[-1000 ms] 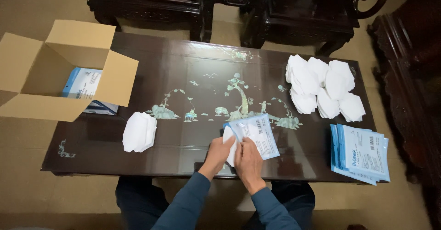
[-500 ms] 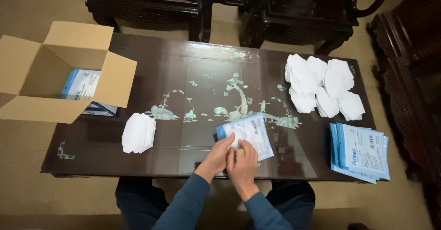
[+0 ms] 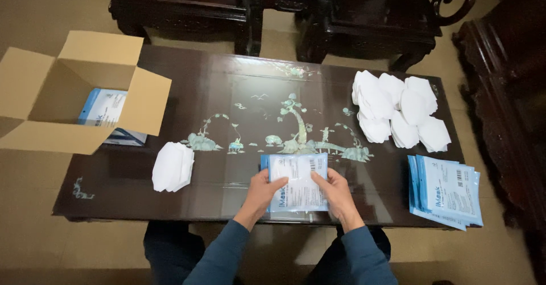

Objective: Folding face masks and placing them into individual plastic sleeves.

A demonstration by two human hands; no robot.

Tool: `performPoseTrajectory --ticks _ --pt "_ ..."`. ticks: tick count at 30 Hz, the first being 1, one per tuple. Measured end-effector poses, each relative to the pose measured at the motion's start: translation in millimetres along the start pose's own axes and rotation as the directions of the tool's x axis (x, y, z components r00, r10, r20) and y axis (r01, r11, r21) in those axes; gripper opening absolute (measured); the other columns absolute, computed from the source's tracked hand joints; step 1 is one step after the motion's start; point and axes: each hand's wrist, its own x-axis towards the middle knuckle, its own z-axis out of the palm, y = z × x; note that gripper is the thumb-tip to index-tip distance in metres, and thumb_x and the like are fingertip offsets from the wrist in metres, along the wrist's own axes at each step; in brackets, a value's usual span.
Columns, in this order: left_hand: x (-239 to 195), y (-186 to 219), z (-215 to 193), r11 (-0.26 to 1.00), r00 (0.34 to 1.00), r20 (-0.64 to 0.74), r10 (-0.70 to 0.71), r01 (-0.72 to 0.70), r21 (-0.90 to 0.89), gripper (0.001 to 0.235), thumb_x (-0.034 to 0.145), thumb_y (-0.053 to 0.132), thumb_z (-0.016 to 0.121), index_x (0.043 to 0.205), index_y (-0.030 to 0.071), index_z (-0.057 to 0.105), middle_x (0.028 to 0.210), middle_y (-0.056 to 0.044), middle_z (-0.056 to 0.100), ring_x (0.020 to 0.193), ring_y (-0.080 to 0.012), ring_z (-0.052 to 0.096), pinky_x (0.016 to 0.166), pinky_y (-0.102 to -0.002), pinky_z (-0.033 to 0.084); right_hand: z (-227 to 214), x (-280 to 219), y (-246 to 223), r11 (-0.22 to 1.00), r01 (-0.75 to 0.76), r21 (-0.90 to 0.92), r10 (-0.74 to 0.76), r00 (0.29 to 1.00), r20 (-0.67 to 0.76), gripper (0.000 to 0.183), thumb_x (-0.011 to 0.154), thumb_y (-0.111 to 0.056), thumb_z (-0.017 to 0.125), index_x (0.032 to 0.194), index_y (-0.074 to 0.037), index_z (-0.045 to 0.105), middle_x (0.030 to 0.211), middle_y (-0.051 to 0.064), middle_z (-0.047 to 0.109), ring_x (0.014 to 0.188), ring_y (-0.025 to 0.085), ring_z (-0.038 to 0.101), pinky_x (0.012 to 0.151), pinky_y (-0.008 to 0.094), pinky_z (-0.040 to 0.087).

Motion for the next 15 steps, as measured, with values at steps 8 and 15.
performPoseTrajectory --ticks 8,15 --pt "2 -5 0 0.989 0.987 -0.162 0.024 0.0 0.145 0.023 0.082 0.025 0.089 0.081 0.006 0.076 0.07 -0.007 0.07 0.066 -0.0117 0.062 0.055 -0.03 0.05 7 -2 7 0.958 -0.102 0.266 0.059 0.984 0.168 0.027 0.082 -0.001 0.082 0.107 0.0 0.075 0.087 0.019 0.08 0.074 0.026 0.079 0.061 0.038 0.064" --pt "-15 23 5 0.978 0.982 -0.181 0.046 -0.007 0.21 0.026 0.08 0.021 0.088 0.098 0.005 0.078 0.08 -0.016 0.079 0.074 -0.0224 0.075 0.06 -0.031 0.056 9 25 41 0.997 0.037 0.06 -0.04 0.998 0.048 0.034 0.072 -0.001 0.091 0.102 -0.003 0.075 0.081 0.013 0.077 0.071 0.021 0.074 0.059 0.034 0.06"
